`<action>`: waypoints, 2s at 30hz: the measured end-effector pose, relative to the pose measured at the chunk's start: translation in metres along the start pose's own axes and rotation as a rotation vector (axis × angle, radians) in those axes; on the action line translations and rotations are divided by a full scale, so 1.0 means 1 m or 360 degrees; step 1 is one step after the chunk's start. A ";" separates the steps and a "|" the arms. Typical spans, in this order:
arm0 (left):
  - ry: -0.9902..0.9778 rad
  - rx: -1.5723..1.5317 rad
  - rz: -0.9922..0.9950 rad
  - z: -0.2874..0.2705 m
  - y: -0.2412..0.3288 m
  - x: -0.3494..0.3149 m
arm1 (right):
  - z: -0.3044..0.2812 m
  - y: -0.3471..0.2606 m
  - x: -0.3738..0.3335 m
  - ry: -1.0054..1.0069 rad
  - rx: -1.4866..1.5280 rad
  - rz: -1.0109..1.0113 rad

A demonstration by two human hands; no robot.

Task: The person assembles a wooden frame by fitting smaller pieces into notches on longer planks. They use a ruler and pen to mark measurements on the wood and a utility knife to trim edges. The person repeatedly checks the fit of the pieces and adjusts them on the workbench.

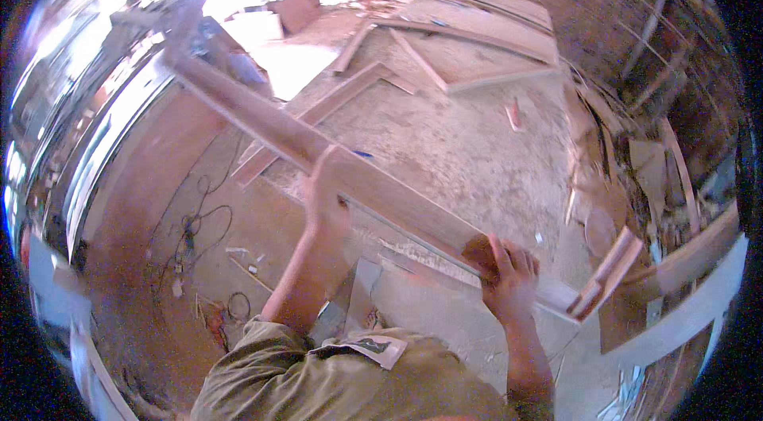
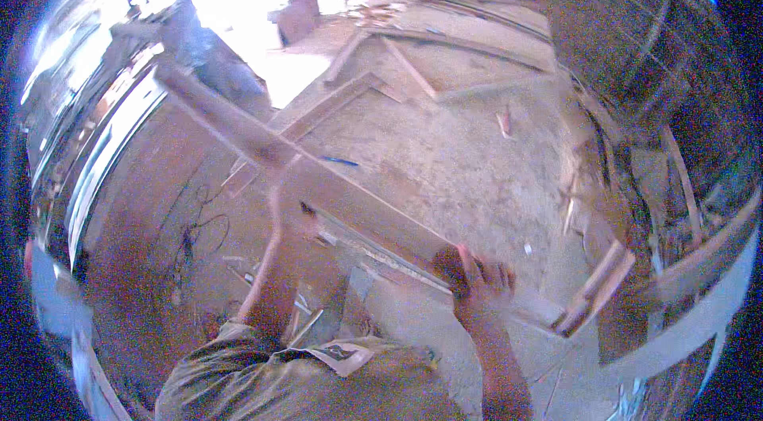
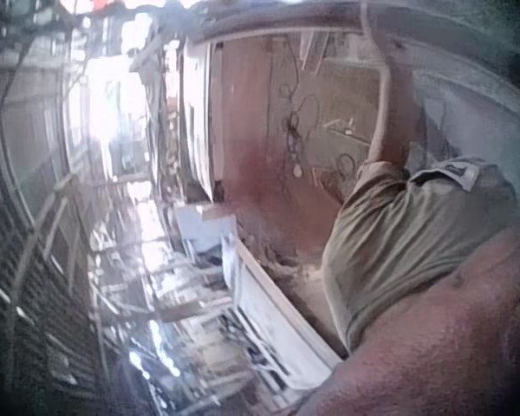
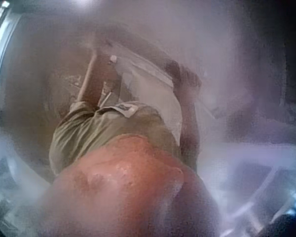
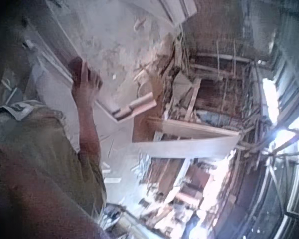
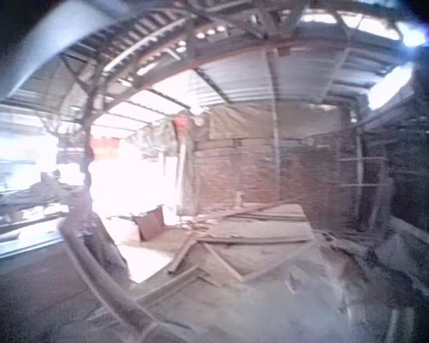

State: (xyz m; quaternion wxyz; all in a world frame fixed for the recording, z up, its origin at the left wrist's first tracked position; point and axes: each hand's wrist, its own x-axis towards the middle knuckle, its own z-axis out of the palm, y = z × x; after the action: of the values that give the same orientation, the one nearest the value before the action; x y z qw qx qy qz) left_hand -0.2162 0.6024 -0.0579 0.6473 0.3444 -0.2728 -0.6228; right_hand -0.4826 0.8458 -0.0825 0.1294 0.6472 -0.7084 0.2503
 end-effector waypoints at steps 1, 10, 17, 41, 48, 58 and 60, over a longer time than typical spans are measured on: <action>-0.0063 -0.0105 -0.0022 0.015 -0.009 -0.015 | -0.010 0.007 -0.009 -0.0049 -0.0006 0.0037; -0.0825 -0.0428 0.0450 0.080 0.020 -0.093 | -0.100 0.044 0.000 -0.0373 0.0922 0.0142; -0.1015 -0.0630 0.0316 0.121 0.016 -0.130 | -0.086 0.036 -0.016 -0.0851 0.1878 0.0352; -0.0100 0.0843 0.1050 0.154 0.197 -0.137 | -0.096 0.140 -0.010 -0.0002 0.2234 0.0883; -0.0422 0.1520 0.1007 0.175 0.112 -0.158 | -0.124 0.210 -0.067 0.0575 0.1869 0.1213; -0.1415 0.2320 0.1266 0.144 -0.023 -0.178 | -0.174 0.198 -0.101 0.0998 -0.0142 0.0331; -0.1512 0.2606 0.1337 0.124 -0.041 -0.178 | -0.167 0.179 -0.091 0.0861 -0.0231 0.0038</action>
State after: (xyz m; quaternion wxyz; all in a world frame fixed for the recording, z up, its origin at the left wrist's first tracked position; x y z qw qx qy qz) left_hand -0.3520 0.7672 -0.0004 0.2057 0.2749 -0.9383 -0.0422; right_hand -0.6703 1.0172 -0.0219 0.3567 0.5375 -0.6718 0.3642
